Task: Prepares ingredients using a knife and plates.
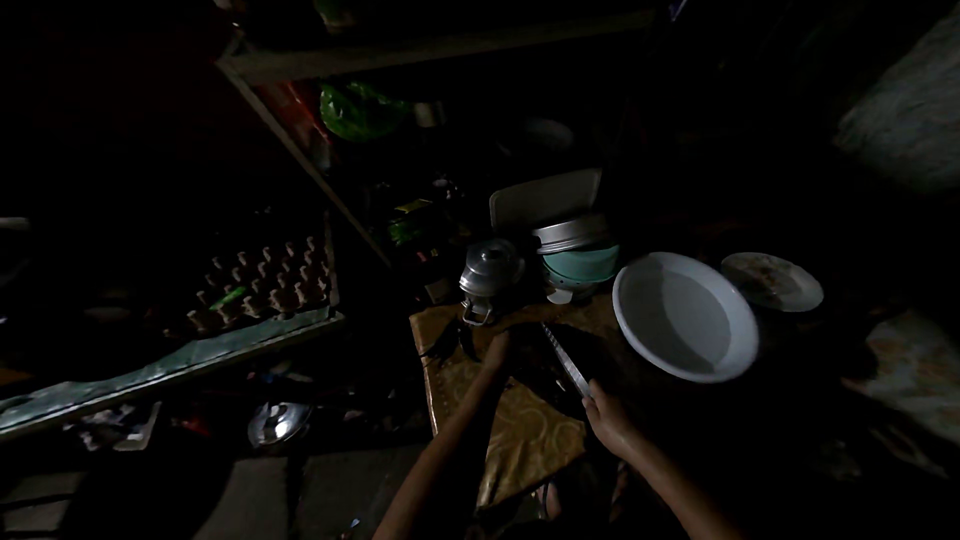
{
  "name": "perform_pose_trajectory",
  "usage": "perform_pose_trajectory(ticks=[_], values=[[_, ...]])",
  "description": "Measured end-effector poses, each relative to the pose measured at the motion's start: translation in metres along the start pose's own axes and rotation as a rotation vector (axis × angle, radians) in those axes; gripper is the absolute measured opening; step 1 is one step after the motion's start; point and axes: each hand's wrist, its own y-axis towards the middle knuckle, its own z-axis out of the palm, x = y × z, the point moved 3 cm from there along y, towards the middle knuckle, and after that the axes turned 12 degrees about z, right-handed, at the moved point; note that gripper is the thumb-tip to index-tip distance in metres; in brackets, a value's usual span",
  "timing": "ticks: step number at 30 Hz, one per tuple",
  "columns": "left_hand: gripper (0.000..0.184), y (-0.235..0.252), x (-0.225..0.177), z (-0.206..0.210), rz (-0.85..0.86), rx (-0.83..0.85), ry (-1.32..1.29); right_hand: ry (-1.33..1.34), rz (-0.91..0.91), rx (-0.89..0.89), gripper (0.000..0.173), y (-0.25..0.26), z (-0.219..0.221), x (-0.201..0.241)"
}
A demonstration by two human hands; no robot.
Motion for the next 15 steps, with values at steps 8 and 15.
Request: perform_pose_trajectory(ticks=[8,15], values=[[0.04,-0.005,-0.017,0.026,-0.063,0.121,0.213,-0.032,-0.01,0.001,0.049,0.001,0.001,0.006],[0.039,-0.02,-0.007,-0.008,-0.077,-0.039,-0.087,-0.044,-0.004,0.018,0.049,0.001,0.001,-0.001]])
